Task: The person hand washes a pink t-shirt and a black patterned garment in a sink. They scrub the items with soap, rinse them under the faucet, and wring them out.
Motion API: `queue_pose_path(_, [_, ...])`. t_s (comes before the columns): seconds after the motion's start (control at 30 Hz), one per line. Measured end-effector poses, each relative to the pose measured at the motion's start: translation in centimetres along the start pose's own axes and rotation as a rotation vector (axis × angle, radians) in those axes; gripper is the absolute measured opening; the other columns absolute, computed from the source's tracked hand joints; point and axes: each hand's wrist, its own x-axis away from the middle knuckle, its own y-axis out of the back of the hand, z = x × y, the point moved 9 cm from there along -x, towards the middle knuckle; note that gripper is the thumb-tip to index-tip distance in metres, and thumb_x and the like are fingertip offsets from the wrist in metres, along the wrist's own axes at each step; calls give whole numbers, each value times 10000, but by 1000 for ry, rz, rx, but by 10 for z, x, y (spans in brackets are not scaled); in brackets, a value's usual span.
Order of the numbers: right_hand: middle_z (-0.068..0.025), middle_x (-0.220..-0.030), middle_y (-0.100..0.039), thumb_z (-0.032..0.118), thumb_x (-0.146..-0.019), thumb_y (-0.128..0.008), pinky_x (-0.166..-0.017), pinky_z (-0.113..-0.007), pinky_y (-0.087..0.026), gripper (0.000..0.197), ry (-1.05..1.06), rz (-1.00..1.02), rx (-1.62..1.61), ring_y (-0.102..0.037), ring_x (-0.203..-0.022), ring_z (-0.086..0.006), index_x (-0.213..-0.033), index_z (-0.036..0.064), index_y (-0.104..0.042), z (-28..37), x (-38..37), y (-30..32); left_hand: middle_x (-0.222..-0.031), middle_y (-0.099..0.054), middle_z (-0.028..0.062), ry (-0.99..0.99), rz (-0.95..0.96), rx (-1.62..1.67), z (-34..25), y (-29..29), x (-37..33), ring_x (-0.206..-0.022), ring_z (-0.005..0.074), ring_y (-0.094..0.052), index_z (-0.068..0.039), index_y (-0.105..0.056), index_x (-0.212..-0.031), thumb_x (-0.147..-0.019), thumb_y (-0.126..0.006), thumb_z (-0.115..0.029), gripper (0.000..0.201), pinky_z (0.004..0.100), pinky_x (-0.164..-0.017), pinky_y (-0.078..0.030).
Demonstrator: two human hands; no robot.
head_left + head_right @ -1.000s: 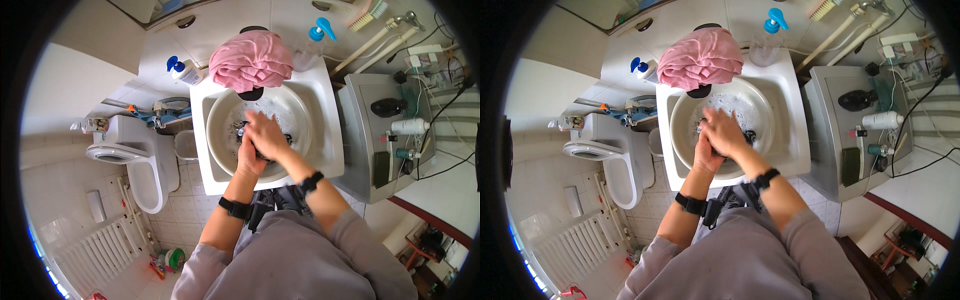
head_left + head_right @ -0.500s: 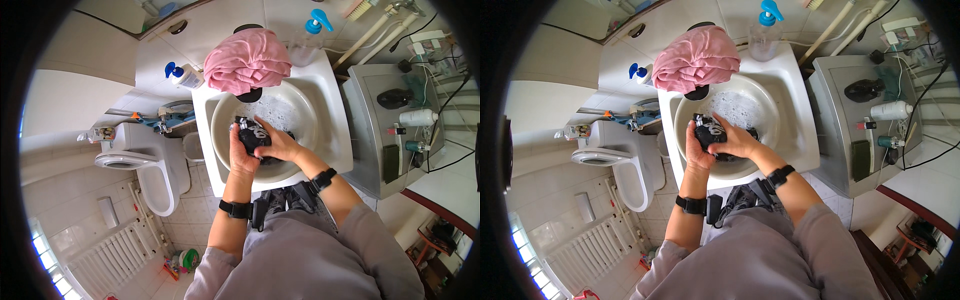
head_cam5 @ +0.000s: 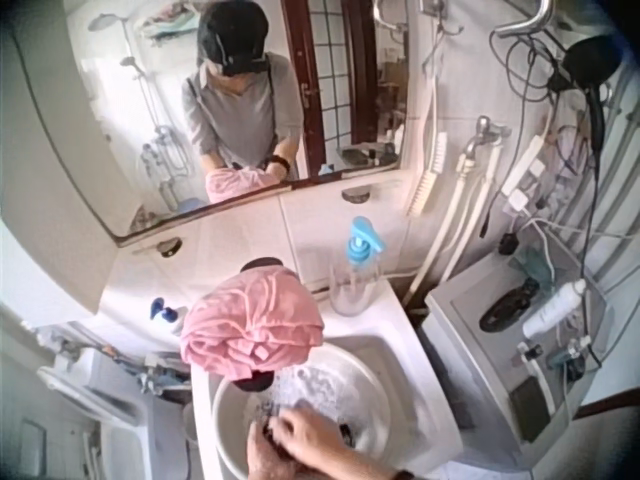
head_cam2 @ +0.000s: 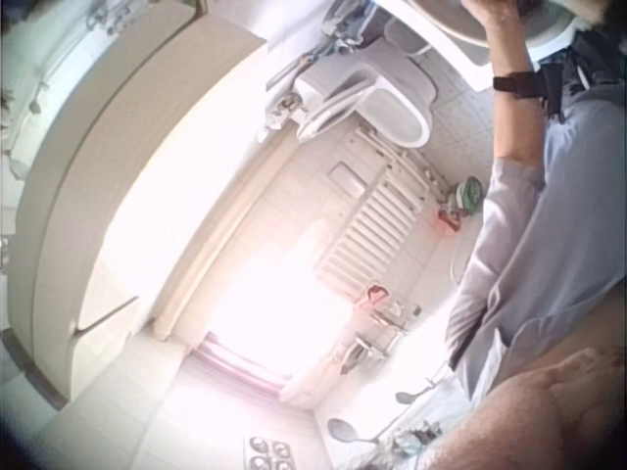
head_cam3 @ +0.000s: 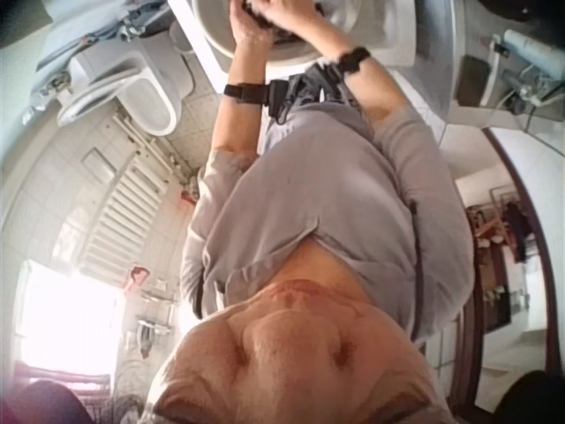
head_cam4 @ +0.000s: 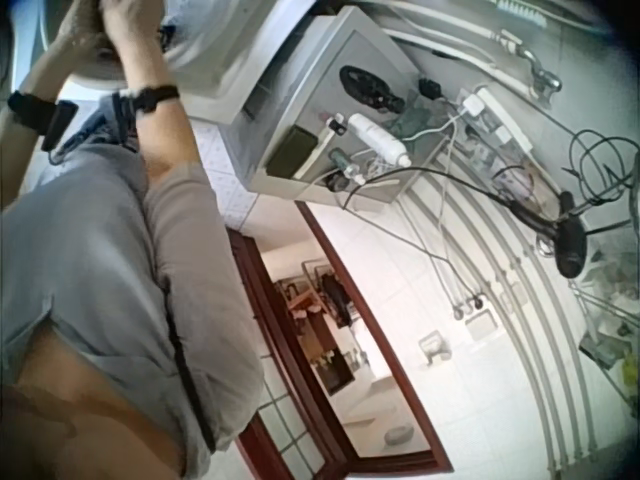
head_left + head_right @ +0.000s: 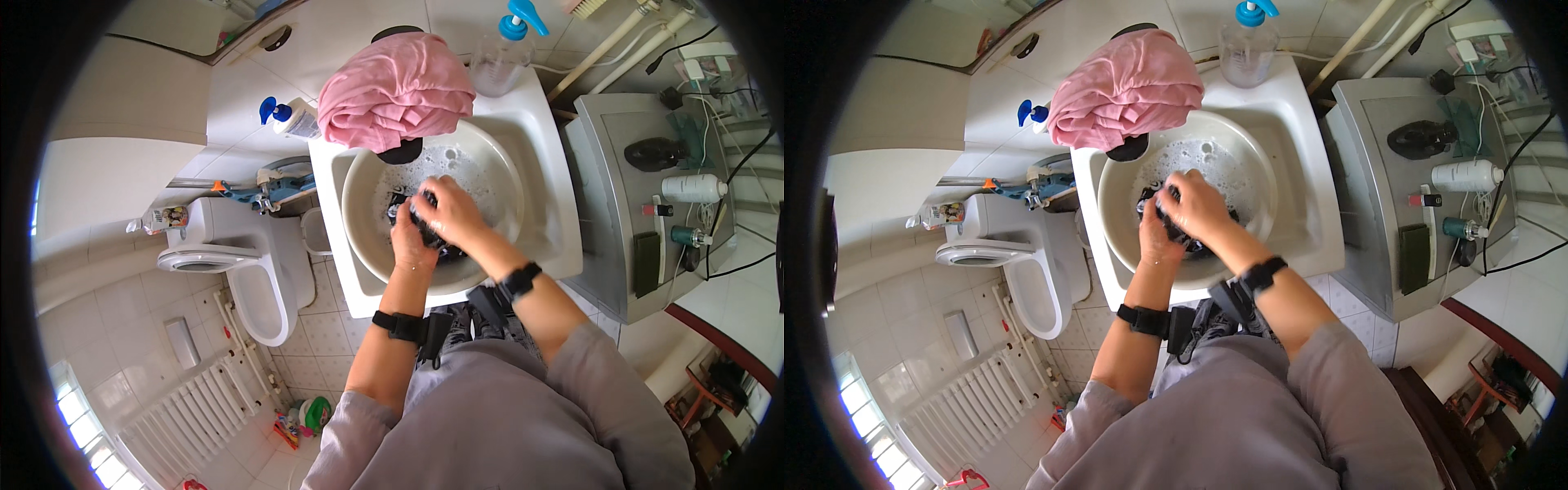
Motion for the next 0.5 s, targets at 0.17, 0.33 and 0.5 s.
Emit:
queue_pose_path(0.17, [-136,-900,-502,277,-798,-596,-606,-415,-473,173,140,241,-133,-574,-751,-338,-811,107,-568,71,49,-23,-843,-573,71,155,650,316,-17,-19,8,-759,191,-559,-63,-521,-1035,-843,-517,-376,367,364,-724,-473])
queue_pose_path(0.33, [-152,-748,-591,305,-825,-527,-626,-443,-458,241,-20,56,129,-578,-657,-355,-771,80,-595,-14,-19,-13,-950,-607,55,52,13,68,-5,-7,6,-857,218,-588,-81,-560,-1005,-831,-479,-289,282,346,-781,-468])
queue_pose_path(0.5, [-145,-799,-523,268,-821,-564,-619,-421,-439,223,228,148,-70,-546,-722,-361,-755,55,-575,73,42,-22,-913,-562,91,226,799,358,-18,-18,21,-868,208,-536,-105,-554,-1030,-899,-394,-259,258,353,-786,-465])
